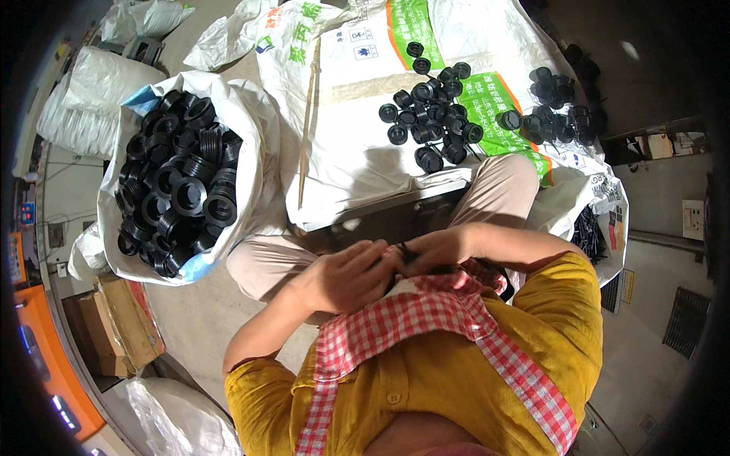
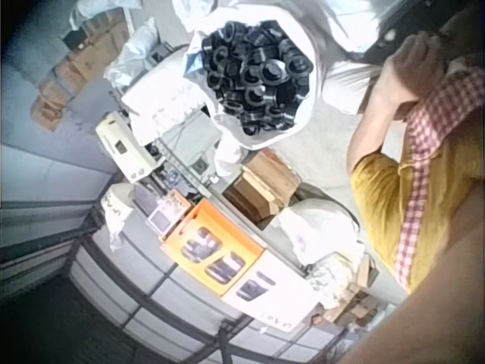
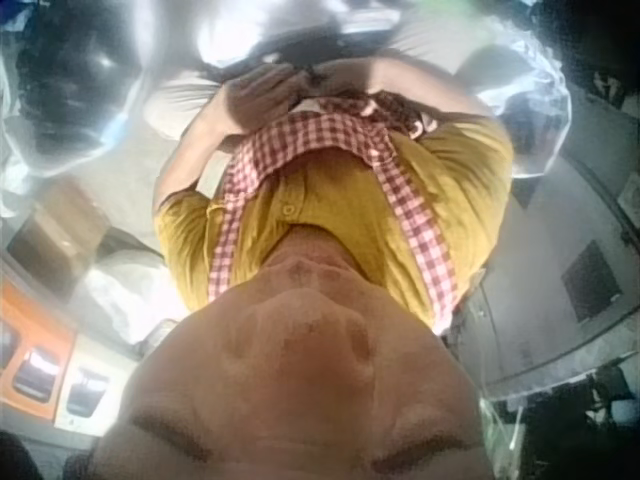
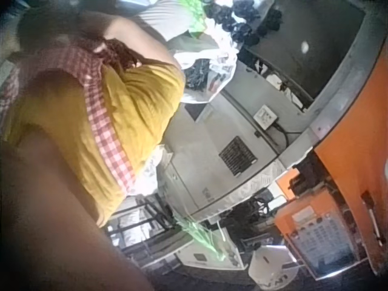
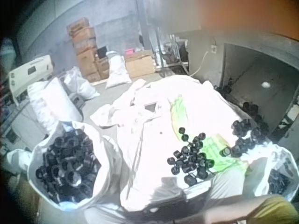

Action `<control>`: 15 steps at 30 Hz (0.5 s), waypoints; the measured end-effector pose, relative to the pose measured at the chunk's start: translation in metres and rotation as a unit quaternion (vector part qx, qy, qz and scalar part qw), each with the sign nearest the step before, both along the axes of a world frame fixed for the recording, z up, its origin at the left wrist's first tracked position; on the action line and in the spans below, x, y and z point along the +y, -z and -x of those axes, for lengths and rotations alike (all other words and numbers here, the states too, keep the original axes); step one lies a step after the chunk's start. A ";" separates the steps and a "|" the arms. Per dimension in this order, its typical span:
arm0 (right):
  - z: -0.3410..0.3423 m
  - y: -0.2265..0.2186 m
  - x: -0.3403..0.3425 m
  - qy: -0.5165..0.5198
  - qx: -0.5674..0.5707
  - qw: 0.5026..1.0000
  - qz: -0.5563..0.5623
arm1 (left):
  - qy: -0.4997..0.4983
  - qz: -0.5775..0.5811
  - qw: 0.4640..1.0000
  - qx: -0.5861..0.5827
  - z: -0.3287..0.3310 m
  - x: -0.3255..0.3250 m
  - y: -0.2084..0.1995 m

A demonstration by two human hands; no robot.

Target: The person sits on the floor and repeatedly picks up black plastic threaded fittings and small black caps, then presses the caps onto the fittings by hand. The assembled units are placed into a large white sack. The person also moves a sack of parts and later handles a cardboard box containing white plastic objects.

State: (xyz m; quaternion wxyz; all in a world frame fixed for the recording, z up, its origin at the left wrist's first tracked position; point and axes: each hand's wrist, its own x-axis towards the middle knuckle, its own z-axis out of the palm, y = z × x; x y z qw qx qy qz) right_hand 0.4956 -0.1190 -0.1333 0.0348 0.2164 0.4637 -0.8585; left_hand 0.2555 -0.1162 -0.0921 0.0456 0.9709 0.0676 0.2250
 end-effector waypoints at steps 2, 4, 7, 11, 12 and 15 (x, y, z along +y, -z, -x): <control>-0.046 0.046 -0.006 0.078 0.022 0.994 0.070 | -0.087 -0.015 0.995 0.040 0.030 0.008 -0.020; -0.059 0.057 -0.005 0.223 0.026 0.973 0.058 | -0.262 0.199 0.939 -0.102 0.048 0.012 -0.012; -0.015 0.051 0.016 0.392 0.107 0.914 0.012 | -0.280 0.714 0.528 -0.364 0.017 -0.004 0.019; 0.045 0.051 0.005 0.561 0.112 0.820 -0.008 | -0.267 0.568 0.770 -0.116 -0.045 -0.019 0.079; 0.047 0.051 0.009 0.551 0.090 0.813 -0.164 | -0.259 0.621 0.723 -0.156 -0.040 -0.021 0.105; 0.047 0.037 0.020 0.505 0.013 0.718 -0.478 | -0.241 0.730 0.516 -0.378 -0.043 -0.020 0.089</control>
